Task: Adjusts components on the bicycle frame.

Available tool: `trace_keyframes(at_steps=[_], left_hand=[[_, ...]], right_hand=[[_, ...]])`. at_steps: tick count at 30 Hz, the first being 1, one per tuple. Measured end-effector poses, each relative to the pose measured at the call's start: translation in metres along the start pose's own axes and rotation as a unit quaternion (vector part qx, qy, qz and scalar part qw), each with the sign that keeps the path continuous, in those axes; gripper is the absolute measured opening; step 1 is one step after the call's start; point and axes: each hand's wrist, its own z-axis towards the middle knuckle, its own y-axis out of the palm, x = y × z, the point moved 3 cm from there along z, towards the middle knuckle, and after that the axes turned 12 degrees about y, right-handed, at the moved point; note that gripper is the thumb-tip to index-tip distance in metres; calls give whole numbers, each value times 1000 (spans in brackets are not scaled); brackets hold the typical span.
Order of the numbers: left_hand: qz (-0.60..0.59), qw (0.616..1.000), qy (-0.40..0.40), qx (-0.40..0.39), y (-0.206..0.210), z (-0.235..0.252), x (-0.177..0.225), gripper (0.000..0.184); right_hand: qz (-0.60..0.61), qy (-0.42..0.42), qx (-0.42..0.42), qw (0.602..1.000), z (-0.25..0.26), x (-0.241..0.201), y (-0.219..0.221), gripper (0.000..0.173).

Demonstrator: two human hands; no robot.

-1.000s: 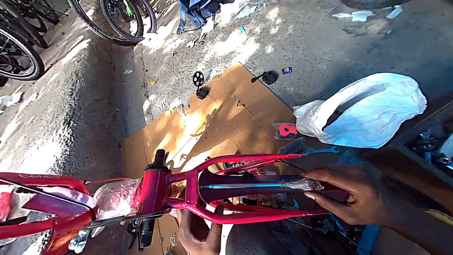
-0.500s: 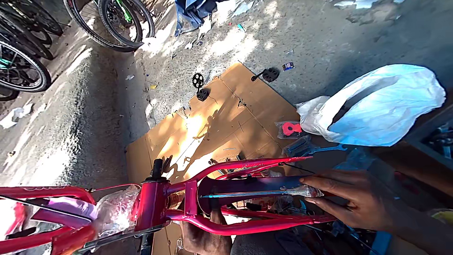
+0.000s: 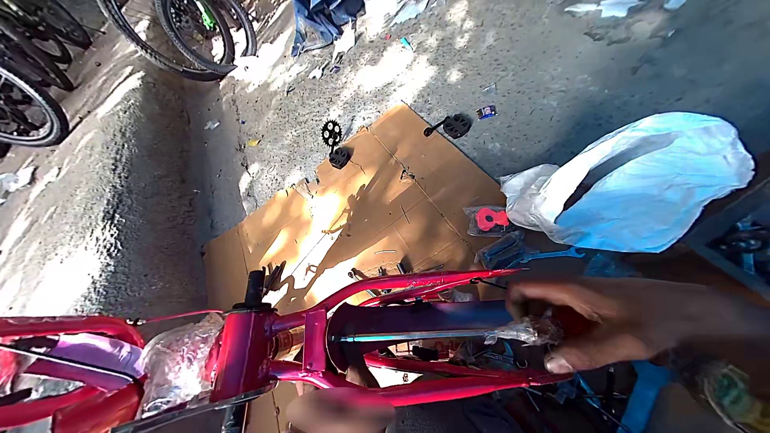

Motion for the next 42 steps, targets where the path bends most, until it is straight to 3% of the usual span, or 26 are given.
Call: trace_keyframes(at_steps=[2,5,6,8,9,10,11,12,13,14,15,17,19,22,25,29,31,33,34,35,36,38,40,42], left_hand=[[-16,1000,3,1,0,-1,-1,11],[-21,1000,0,7,0,-2,0,12],[-20,1000,-5,11,1,-2,1,11],[-15,1000,-7,14,3,-1,2,11],[-15,1000,-7,15,3,-1,2,11],[-16,1000,-8,17,3,0,2,10],[-15,1000,-7,22,3,0,1,10],[-17,1000,-5,25,2,-1,1,10],[-18,1000,-4,23,1,-2,1,11],[-18,1000,-5,22,2,-2,1,12],[-18,1000,-6,21,3,-2,1,13],[-17,1000,-9,25,4,-1,3,13],[-25,999,-10,24,4,0,3,12],[-19,999,-18,20,1,-2,3,13],[-12,1000,-14,23,1,-2,3,13],[-9,1000,-2,14,2,-5,1,12],[-10,1000,-1,9,1,-6,0,12],[-2,1000,0,11,2,-6,-3,12],[8,1000,0,7,0,-8,-3,12],[15,1000,0,5,-2,-9,-2,13],[22,1000,4,11,2,-6,-3,13],[24,1000,7,10,3,-5,-1,14],[7,1000,8,6,2,-5,-1,14],[-3,1000,12,8,2,-5,-1,13]], right_hand=[[-74,-71,170,980,-10,-1,6,30],[-232,-178,427,856,-17,5,22,28],[-281,-191,472,813,-16,10,29,32],[-325,-185,507,777,-12,20,42,37],[-322,-179,496,787,-11,21,45,36],[-289,-173,460,822,-10,20,45,35],[-220,-150,379,886,-7,17,38,36],[-116,-102,246,957,-5,10,28,39],[-9,-40,109,993,-2,3,18,41],[64,16,7,998,1,-4,8,42],[98,55,-45,993,3,-9,1,40],[33,47,-10,998,3,-11,-7,31],[-92,-32,124,987,-3,-4,-1,35],[-185,-175,379,890,-16,7,23,32],[-266,-202,478,812,-19,20,48,36],[-275,-193,471,815,-15,18,58,36],[-214,-179,405,871,-10,15,46,37],[-52,-82,218,971,-2,11,29,41],[56,6,86,995,2,7,23,44],[135,75,-18,988,6,6,18,47],[167,108,-68,978,9,4,11,47],[94,76,-35,992,10,1,4,38],[-32,-16,86,996,5,5,6,36],[-107,-104,256,955,-4,13,21,34]])
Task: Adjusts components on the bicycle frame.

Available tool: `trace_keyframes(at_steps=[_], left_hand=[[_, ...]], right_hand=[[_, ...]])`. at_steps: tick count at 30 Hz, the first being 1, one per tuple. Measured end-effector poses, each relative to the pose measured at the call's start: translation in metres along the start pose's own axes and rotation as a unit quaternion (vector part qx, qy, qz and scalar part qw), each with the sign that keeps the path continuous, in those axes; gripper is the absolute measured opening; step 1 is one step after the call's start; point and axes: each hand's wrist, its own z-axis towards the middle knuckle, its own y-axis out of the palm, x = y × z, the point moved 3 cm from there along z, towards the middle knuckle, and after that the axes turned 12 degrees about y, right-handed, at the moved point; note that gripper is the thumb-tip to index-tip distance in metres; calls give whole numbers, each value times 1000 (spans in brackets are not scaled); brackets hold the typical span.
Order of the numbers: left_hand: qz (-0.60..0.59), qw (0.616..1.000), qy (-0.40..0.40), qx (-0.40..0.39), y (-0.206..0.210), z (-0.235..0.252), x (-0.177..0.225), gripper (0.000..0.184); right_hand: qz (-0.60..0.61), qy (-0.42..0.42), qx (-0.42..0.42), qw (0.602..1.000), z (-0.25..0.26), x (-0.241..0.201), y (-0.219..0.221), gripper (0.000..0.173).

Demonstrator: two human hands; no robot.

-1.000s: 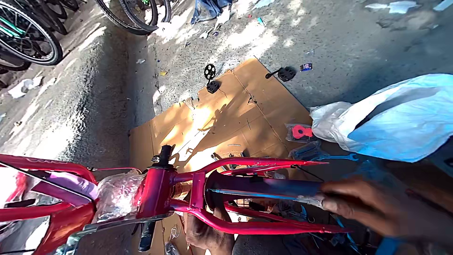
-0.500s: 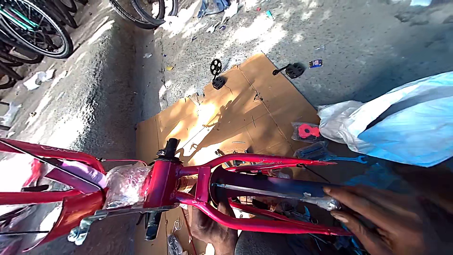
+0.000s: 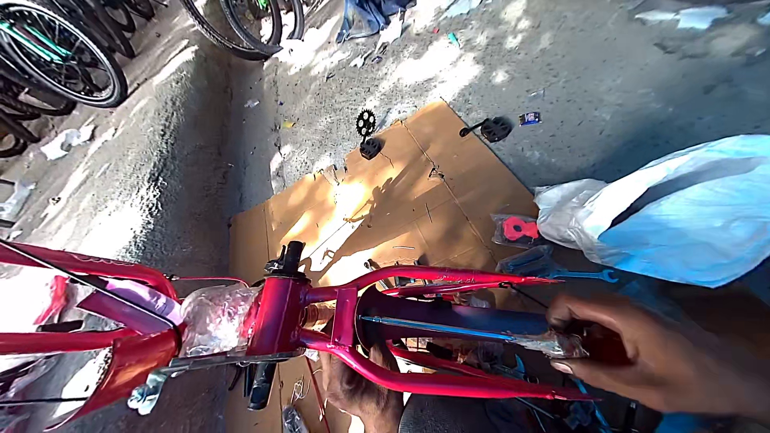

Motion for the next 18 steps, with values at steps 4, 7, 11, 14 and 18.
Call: trace_keyframes(at_steps=[4,7,11,14,18], left_hand=[[-1,1000,1,1,0,0,1,13],[-4,1000,-9,11,3,0,1,14],[4,1000,-24,6,4,2,3,14],[25,999,-24,-2,6,2,2,14],[18,999,-49,2,5,0,3,13]], right_hand=[[-159,-115,235,952,-25,10,24,36],[-203,-148,289,924,-26,6,28,39],[-274,-154,289,904,-19,-9,18,39],[-225,-131,222,940,-14,-11,14,38],[6,-3,-42,999,-2,-13,3,41]])
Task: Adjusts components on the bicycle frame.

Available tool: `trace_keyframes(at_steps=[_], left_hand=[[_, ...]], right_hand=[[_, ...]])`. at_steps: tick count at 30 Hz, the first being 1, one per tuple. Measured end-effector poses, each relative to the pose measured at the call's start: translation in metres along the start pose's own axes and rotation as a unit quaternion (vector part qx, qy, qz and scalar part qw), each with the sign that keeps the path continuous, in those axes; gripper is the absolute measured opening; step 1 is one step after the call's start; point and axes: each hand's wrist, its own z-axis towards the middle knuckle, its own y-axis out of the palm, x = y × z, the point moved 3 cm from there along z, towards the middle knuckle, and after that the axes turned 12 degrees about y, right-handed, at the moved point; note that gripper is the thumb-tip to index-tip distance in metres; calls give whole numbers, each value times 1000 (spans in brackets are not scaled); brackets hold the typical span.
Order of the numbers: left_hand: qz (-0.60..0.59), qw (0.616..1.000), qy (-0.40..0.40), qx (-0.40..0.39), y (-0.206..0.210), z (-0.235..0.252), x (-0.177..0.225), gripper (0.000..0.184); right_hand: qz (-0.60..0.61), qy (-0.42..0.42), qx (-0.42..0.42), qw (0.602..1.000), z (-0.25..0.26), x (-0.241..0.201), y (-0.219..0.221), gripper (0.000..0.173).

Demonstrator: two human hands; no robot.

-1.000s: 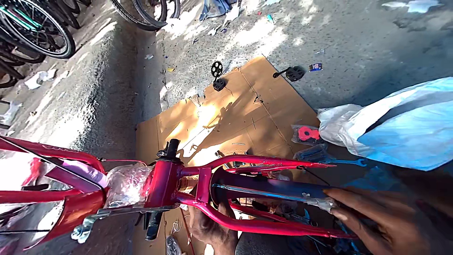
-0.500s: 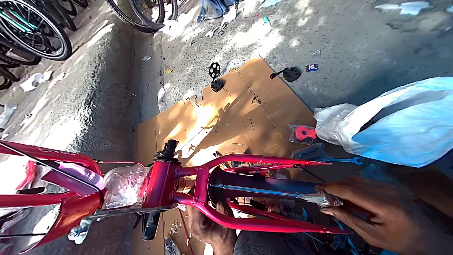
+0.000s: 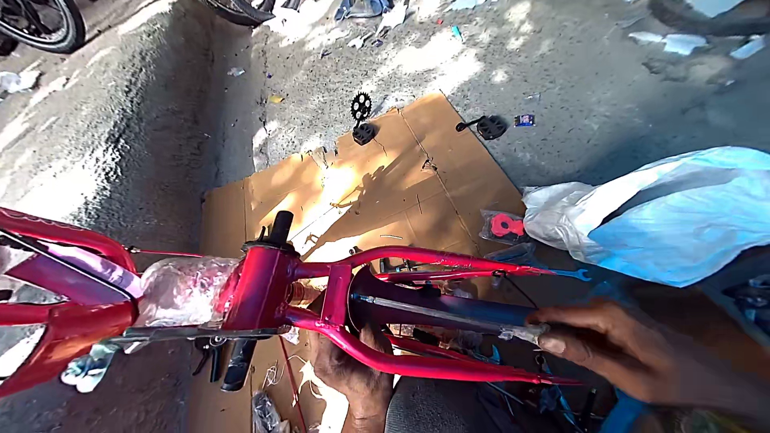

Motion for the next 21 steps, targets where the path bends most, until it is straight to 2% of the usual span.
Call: trace_keyframes(at_steps=[2,3,6,8,11,13,16,21], left_hand=[[8,1000,5,3,1,-1,-1,16],[12,1000,13,1,1,0,-1,17],[15,999,33,0,3,3,-4,18],[1,1000,31,-2,0,3,-3,15],[2,1000,30,2,1,3,-2,16],[9,999,32,1,1,1,-2,16],[-2,1000,22,3,1,-1,-2,17],[-12,1000,-3,0,2,-5,0,15]], right_hand=[[91,82,-121,985,8,-4,-11,42],[104,91,-137,981,10,-6,-14,42],[-7,8,-33,999,13,-7,-22,37],[-65,-17,47,997,6,-3,-18,39],[-116,-105,185,970,-6,5,-6,35],[-176,-132,241,945,-10,12,7,37],[-203,-139,278,928,-10,13,23,35],[-221,-125,253,934,-8,3,14,35]])
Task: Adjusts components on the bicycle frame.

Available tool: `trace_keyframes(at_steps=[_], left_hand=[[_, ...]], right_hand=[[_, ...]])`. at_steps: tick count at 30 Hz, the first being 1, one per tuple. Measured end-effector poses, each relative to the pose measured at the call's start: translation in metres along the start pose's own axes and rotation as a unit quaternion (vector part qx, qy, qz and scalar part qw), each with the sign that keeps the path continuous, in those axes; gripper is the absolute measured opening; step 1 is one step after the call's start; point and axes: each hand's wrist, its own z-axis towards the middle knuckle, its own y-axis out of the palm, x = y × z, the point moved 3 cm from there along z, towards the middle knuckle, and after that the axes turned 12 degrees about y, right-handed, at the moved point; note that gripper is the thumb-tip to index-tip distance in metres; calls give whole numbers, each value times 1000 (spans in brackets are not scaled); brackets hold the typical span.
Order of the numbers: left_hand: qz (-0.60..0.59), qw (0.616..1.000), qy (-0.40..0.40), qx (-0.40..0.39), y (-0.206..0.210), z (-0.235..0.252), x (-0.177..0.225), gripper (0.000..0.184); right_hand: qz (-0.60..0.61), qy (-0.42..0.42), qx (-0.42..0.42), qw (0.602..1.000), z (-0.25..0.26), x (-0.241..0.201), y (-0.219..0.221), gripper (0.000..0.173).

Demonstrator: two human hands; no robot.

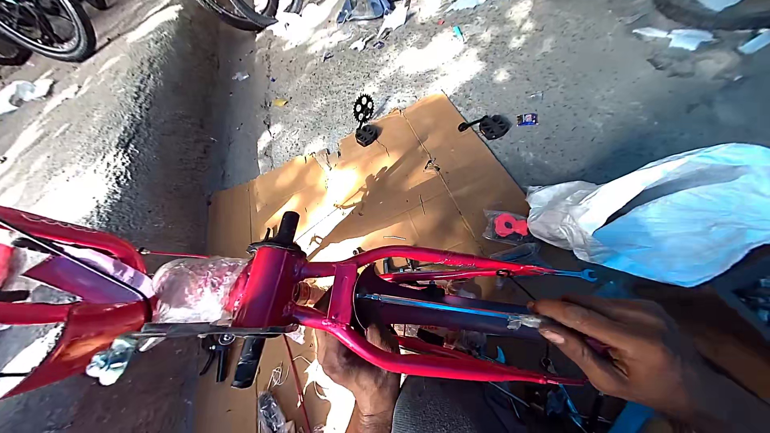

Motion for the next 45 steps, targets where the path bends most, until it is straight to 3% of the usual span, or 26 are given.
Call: trace_keyframes(at_steps=[7,14,19,23,25,29,31,36,39,42,45], left_hand=[[16,1000,-3,-6,0,-2,0,14],[-61,995,48,-55,-1,-9,-31,35],[-176,969,40,-169,14,-14,-73,56],[-140,940,115,-288,8,4,-83,79],[-93,948,140,-269,4,4,-74,75],[-82,982,28,-165,-6,-21,-65,76],[-84,980,-9,-177,-17,-17,-49,74],[-8,965,-78,-250,-46,19,0,38],[18,966,-32,-256,-46,29,15,31],[48,978,16,-203,-44,30,20,24],[18,977,-29,-209,-45,31,28,25]], right_hand=[[106,60,-136,983,-1,-3,2,36],[111,54,-127,984,-1,-8,6,37],[119,63,-137,981,-3,-9,14,36],[115,75,-150,979,-1,-13,15,38],[120,77,-148,979,2,-14,15,39],[121,71,-141,980,-3,-16,16,35],[122,68,-130,982,-1,-15,16,33],[141,66,-110,982,-5,-15,19,32],[143,62,-95,983,-8,-14,20,32],[144,68,-86,984,-10,-13,21,34],[137,62,-74,986,-10,-8,24,35]])
